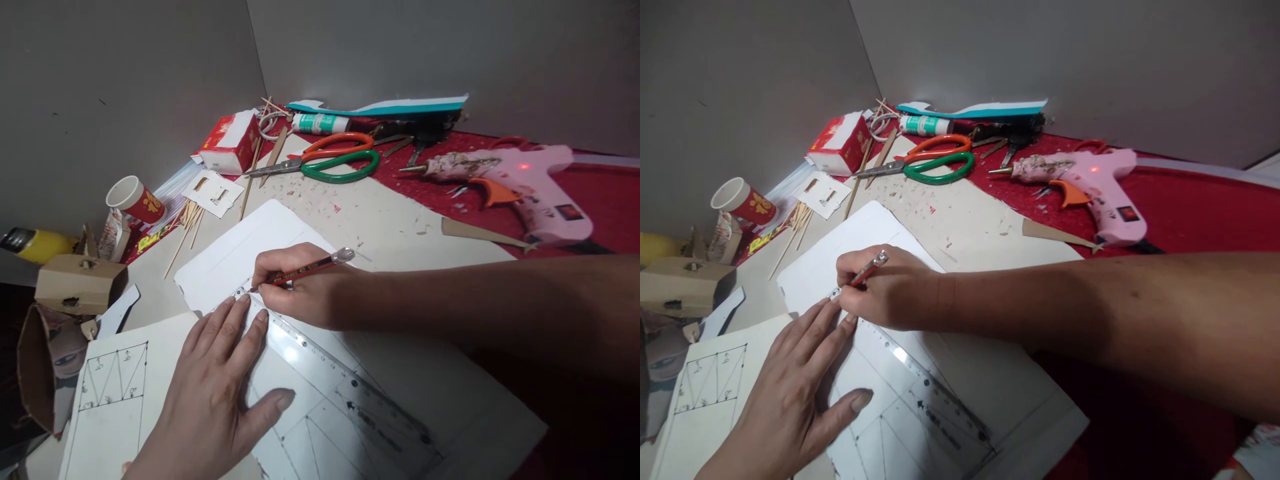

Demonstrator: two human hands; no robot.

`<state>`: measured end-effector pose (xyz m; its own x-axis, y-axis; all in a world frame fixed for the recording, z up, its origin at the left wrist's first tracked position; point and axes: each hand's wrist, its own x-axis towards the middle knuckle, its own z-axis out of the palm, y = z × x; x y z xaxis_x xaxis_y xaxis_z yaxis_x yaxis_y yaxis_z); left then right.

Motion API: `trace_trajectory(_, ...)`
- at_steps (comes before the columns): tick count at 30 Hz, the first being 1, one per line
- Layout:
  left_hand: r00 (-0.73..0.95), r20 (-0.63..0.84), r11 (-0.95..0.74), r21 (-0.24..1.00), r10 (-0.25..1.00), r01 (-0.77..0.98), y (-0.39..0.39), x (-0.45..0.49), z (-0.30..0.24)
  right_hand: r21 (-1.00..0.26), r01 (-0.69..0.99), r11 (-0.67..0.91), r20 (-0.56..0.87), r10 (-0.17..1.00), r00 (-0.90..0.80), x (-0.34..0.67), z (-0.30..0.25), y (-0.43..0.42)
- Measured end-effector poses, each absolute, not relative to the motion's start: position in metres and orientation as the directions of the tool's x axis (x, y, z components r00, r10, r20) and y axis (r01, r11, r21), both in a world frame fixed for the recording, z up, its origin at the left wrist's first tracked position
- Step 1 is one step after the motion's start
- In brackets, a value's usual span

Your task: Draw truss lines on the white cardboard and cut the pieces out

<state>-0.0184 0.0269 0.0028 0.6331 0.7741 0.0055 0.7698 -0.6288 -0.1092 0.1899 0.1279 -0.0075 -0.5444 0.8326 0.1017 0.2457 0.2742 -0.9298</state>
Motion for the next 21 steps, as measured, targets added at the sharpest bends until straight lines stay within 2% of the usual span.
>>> trace_trajectory(12,0.635,0.004,-0.631,-0.105,0.773,0.769,0.0268,-0.0201,0.003,-0.925,0.282,0.253,0.059,0.832,-0.552,0.1904,0.0021,0.1274)
trace_trajectory(21,0.64,0.006,-0.635,-0.118,0.768,0.763,0.027,-0.0195,0.0026,-0.908,0.234,0.348,0.168,0.813,-0.557,0.191,-0.0039,0.1272)
